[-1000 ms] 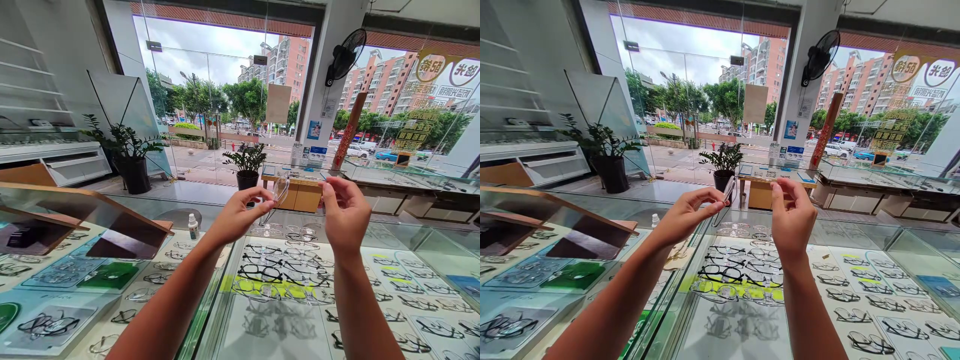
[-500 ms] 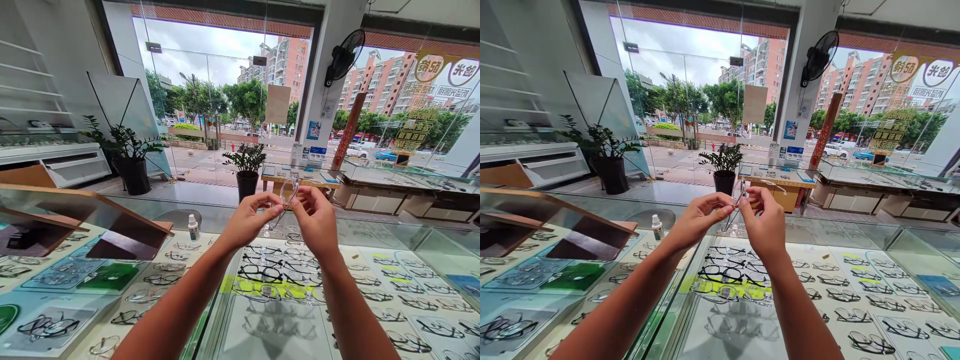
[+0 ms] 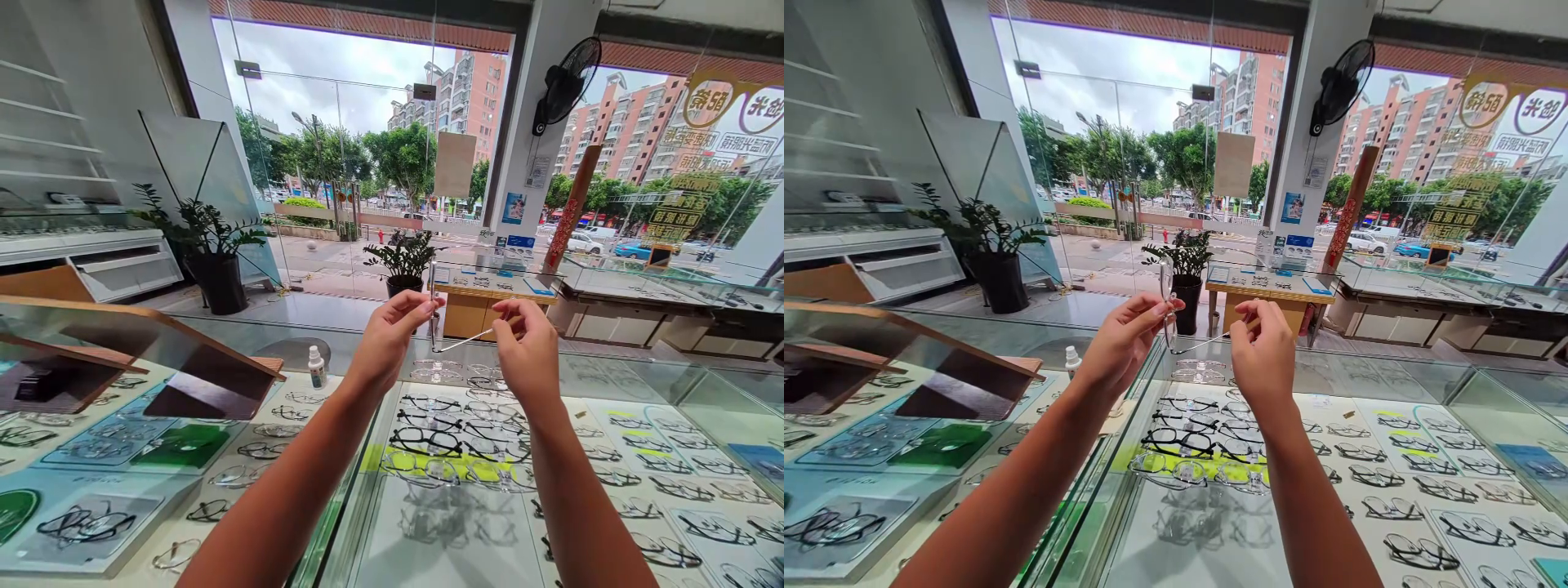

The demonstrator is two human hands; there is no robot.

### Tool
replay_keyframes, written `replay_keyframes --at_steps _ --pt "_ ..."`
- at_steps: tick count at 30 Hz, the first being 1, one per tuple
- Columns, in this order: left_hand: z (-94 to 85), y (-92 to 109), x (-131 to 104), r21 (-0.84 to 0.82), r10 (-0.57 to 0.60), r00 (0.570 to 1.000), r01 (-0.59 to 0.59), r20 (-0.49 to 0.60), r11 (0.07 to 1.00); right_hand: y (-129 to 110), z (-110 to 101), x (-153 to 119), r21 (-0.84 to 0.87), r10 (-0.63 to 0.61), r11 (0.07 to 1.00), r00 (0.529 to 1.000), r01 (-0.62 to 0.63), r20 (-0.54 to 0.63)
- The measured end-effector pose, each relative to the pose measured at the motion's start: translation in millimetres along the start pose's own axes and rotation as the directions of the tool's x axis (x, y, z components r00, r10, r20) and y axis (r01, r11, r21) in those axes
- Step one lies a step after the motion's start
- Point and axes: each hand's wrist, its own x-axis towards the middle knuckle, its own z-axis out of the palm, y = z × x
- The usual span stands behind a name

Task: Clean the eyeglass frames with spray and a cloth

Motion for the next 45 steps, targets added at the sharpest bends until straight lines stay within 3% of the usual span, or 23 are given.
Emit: replay_keyframes --at_steps 3,6,11,13,17,20,29,32,34,37,40,42,45 --pt "-5.0 -0.7 4.4 -0.033 0.041 0.996 -0.043 -0.076 0.999 3.6 -4.7 -0.2 -0.09 0.014 0.996 0.999 -0.01 0.037" --pt "-7.6 -4.0 7.0 0.027 0.094 0.987 -0.091 -0.128 0.995 8.8 -8.9 -2.5 -0.258 -0.017 0.965 0.989 0.054 0.145" --pt "-3.4 -14.4 5.7 0.101 0.094 0.992 -0.086 -0.08 0.991 3.6 -8.9 -7.4 -0.439 -0.134 0.877 0.977 0.195 0.168" --pt "-0.4 -18.5 4.1 0.106 0.07 0.997 -0.066 -0.041 0.992 -3.5 -6.9 -9.2 -0.384 -0.15 0.897 0.967 0.22 0.204" --pt "4.2 -22.4 1.5 0.122 0.055 0.997 -0.062 0.059 0.991 -13.2 -0.8 -12.4 -0.038 -0.199 0.973 0.909 0.228 0.368" --pt "5.3 -21.7 0.5 0.106 0.053 0.991 -0.066 0.12 0.992 -13.2 4.2 -13.3 0.098 -0.227 0.974 0.904 0.205 0.363" --pt "0.3 -12.0 0.4 0.031 -0.113 0.966 0.109 0.231 0.994 -7.6 9.0 -12.3 0.254 -0.222 0.959 0.899 0.129 0.379" --pt "-3.2 -10.8 1.1 0.092 -0.166 0.95 0.146 0.266 0.985 -4.7 11.4 -13.1 0.217 -0.235 0.962 0.902 0.164 0.362" --pt "-3.7 -9.2 -0.5 0.174 -0.156 0.952 0.112 0.263 0.978 -2.9 13.1 -13.9 0.172 -0.226 0.969 0.912 0.175 0.343" --pt "-2.8 -3.6 -4.0 0.336 -0.041 0.974 -0.037 0.222 0.941 -1.8 13.2 -15.2 0.087 -0.193 0.981 0.944 0.176 0.269" --pt "-13.6 0.7 -0.7 0.569 0.202 0.977 -0.207 0.074 0.796 -2.2 9.7 -15.6 0.029 -0.176 0.984 0.969 0.173 0.172" --pt "-36.3 -3.6 4.2 0.725 0.402 0.911 -0.216 -0.091 0.655 -2.6 7.0 -15.1 0.03 -0.196 0.981 0.967 0.194 0.161" --pt "-92.4 -25.3 2.8 0.854 0.547 0.777 -0.025 -0.311 0.52 -3.1 4.1 -14.3 0.045 -0.227 0.974 0.957 0.222 0.18"
